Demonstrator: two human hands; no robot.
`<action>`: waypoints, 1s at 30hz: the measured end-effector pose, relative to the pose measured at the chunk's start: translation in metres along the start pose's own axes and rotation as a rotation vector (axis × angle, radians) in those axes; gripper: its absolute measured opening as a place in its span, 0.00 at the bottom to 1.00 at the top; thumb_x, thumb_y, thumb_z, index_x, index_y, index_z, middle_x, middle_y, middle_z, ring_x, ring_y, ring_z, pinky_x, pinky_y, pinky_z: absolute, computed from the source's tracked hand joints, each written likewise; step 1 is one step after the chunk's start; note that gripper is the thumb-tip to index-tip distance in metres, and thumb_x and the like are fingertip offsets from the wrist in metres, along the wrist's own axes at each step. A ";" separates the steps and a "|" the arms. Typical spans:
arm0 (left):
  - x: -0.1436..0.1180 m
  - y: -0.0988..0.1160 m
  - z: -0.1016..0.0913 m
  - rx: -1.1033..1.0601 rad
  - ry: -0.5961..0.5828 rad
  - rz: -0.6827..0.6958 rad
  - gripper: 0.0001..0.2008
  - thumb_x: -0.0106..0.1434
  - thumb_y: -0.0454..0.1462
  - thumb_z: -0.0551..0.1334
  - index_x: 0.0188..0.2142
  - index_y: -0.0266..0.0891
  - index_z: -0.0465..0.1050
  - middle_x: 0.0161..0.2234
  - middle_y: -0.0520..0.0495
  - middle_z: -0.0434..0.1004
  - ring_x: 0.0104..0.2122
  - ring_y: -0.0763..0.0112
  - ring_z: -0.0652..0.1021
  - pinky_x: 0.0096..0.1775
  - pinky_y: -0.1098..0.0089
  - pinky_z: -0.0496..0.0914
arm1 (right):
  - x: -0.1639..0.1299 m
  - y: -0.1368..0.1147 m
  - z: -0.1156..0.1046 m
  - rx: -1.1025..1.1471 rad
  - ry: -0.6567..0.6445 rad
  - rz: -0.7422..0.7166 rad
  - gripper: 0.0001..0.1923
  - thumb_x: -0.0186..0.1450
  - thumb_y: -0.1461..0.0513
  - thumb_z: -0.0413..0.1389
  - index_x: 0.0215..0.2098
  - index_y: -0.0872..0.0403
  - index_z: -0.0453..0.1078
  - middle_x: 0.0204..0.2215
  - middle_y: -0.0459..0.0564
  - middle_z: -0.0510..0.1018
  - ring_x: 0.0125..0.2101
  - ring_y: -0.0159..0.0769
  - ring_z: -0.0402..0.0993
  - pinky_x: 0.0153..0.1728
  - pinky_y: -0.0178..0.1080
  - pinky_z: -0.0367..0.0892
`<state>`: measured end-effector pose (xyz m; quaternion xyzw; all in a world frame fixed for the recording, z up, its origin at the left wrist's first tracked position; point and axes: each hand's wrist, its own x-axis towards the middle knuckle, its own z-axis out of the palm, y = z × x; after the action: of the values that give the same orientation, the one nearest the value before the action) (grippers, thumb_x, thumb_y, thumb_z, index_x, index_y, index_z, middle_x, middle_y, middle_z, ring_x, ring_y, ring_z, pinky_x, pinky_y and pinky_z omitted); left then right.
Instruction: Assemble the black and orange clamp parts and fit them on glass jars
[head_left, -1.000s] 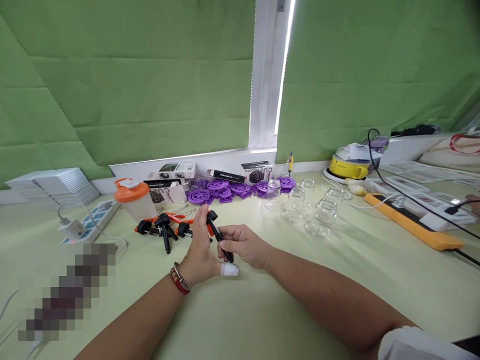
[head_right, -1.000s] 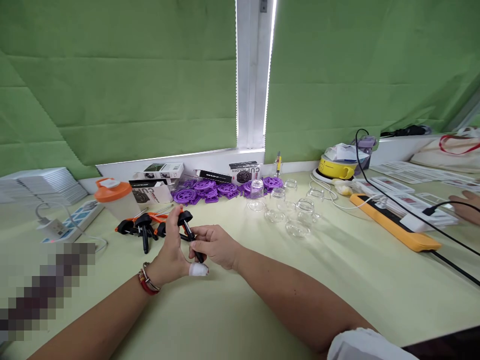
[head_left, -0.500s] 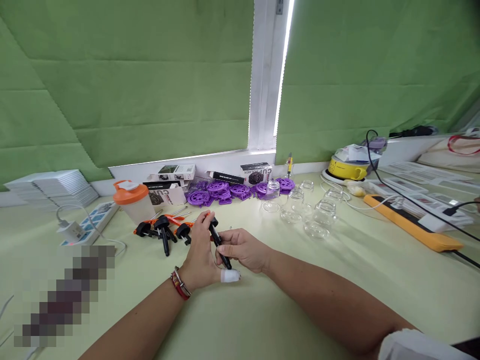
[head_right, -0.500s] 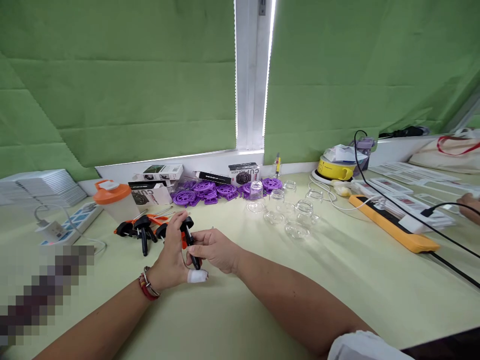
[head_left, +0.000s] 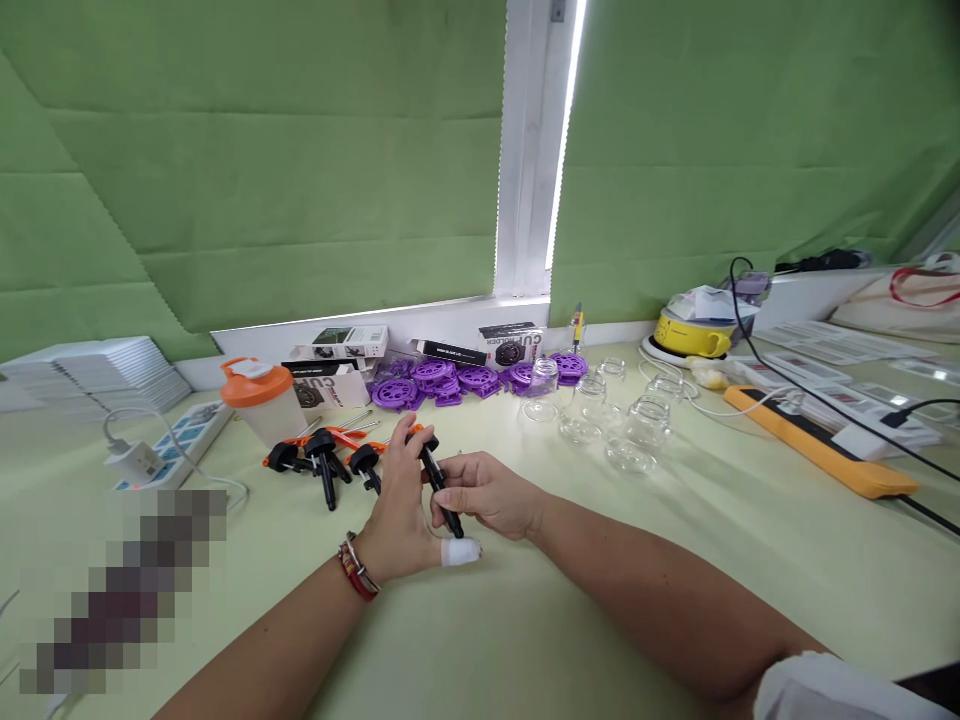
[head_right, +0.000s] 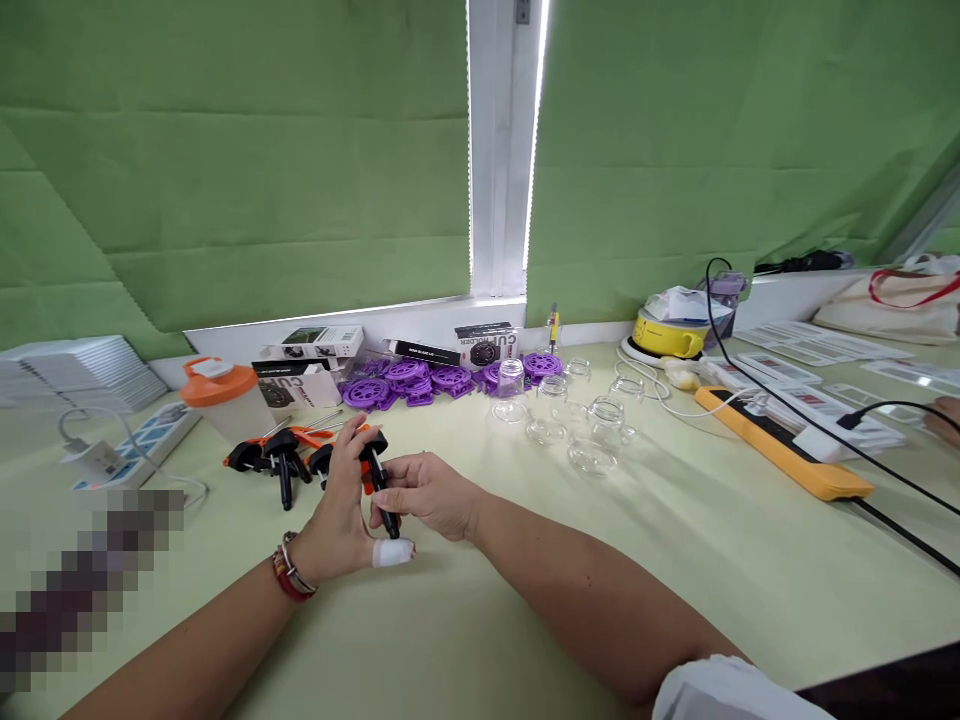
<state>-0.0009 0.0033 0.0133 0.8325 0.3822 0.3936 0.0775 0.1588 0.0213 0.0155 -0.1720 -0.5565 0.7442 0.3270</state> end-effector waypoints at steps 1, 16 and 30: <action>0.000 -0.001 0.000 -0.009 -0.004 -0.005 0.57 0.34 0.47 0.71 0.60 0.40 0.42 0.61 0.32 0.36 0.61 0.40 0.44 0.56 0.43 0.50 | 0.000 0.000 0.000 0.006 0.006 0.005 0.18 0.53 0.56 0.63 0.36 0.61 0.70 0.22 0.47 0.73 0.25 0.30 0.69 0.29 0.35 0.61; 0.001 0.008 -0.007 -0.024 -0.035 0.002 0.51 0.38 0.43 0.69 0.59 0.40 0.45 0.55 0.38 0.54 0.55 0.50 0.61 0.53 0.50 0.61 | 0.000 0.001 -0.007 0.081 -0.063 0.124 0.21 0.51 0.56 0.65 0.37 0.61 0.69 0.24 0.50 0.76 0.25 0.30 0.71 0.29 0.34 0.62; 0.001 0.010 -0.009 -0.080 -0.117 -0.124 0.50 0.41 0.42 0.69 0.60 0.42 0.46 0.56 0.38 0.56 0.54 0.49 0.62 0.54 0.50 0.58 | 0.001 -0.006 -0.022 -0.077 -0.108 0.209 0.22 0.50 0.53 0.65 0.35 0.61 0.71 0.25 0.51 0.77 0.23 0.31 0.73 0.27 0.34 0.65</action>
<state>-0.0011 -0.0048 0.0242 0.8250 0.4117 0.3536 0.1573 0.1735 0.0383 0.0140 -0.2012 -0.5806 0.7603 0.2105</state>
